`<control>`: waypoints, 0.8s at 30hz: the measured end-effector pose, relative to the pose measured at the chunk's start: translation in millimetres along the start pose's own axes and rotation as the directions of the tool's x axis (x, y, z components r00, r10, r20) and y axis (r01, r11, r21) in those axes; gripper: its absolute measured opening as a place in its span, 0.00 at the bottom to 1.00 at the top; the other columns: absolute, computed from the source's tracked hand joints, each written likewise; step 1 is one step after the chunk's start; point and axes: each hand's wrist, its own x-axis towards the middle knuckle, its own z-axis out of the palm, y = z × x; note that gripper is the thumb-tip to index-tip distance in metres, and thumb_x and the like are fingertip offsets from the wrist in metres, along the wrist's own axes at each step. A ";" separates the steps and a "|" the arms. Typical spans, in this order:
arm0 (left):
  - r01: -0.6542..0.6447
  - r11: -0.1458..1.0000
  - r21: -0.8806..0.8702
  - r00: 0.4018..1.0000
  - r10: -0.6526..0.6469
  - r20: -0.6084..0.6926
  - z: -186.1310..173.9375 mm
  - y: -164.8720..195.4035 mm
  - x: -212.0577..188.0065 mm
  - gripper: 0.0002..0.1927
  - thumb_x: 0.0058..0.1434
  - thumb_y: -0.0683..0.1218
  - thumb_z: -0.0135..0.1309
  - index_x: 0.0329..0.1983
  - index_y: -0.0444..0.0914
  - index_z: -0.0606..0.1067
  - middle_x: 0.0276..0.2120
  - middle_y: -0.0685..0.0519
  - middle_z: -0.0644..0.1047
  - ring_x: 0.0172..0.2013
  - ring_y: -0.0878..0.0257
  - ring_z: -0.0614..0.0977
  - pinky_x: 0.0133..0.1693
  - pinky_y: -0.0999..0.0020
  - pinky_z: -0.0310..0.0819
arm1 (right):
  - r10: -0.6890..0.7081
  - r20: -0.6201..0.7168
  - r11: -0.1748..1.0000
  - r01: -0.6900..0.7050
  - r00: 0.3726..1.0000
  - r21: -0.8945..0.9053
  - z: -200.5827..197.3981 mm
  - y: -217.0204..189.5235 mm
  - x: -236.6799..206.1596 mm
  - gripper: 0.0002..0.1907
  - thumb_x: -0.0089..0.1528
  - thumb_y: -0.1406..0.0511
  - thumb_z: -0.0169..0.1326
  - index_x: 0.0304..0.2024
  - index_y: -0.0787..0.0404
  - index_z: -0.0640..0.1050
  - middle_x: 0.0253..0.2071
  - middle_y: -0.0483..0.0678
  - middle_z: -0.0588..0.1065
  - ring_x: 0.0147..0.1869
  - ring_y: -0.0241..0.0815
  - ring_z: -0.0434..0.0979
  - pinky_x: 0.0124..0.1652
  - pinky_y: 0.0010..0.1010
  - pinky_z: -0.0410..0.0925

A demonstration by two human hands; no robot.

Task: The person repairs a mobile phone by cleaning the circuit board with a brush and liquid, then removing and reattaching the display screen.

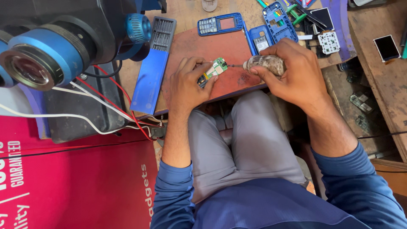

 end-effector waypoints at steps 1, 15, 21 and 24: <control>0.000 1.000 -0.001 1.000 0.000 -0.001 -0.2 -0.5 0.0 0.16 0.53 0.47 0.68 0.45 0.39 0.83 0.43 0.53 0.79 0.45 0.54 0.80 0.43 0.59 0.76 | 0.002 0.003 1.000 -0.002 1.000 -0.007 -0.4 0.0 -0.8 0.18 0.62 0.63 0.69 0.48 0.69 0.80 0.40 0.56 0.76 0.43 0.56 0.79 0.41 0.39 0.70; -0.010 1.000 -0.004 1.000 0.010 0.006 -3.8 2.1 -4.7 0.16 0.54 0.47 0.68 0.45 0.39 0.83 0.43 0.53 0.80 0.45 0.54 0.80 0.43 0.59 0.76 | 0.035 -0.004 0.999 -0.035 0.999 -0.014 -5.9 -6.8 -8.3 0.17 0.62 0.63 0.68 0.47 0.68 0.80 0.40 0.56 0.77 0.43 0.55 0.80 0.42 0.39 0.71; -0.013 1.000 -0.007 1.000 0.013 0.001 -4.1 0.5 -3.9 0.16 0.54 0.47 0.68 0.45 0.38 0.82 0.43 0.53 0.79 0.45 0.54 0.80 0.43 0.59 0.76 | 0.051 -0.020 0.998 -0.052 0.998 -0.034 -9.0 -7.6 -9.3 0.18 0.63 0.62 0.69 0.48 0.68 0.80 0.41 0.57 0.77 0.44 0.57 0.80 0.43 0.39 0.71; -0.020 1.000 0.004 1.000 0.020 0.002 -4.6 -0.3 -3.6 0.16 0.54 0.47 0.68 0.45 0.38 0.83 0.42 0.53 0.79 0.44 0.54 0.80 0.42 0.59 0.75 | 0.089 -0.040 0.996 -0.089 0.995 -0.004 -7.3 -0.9 -8.7 0.18 0.63 0.62 0.70 0.48 0.67 0.80 0.42 0.55 0.78 0.45 0.52 0.80 0.44 0.37 0.71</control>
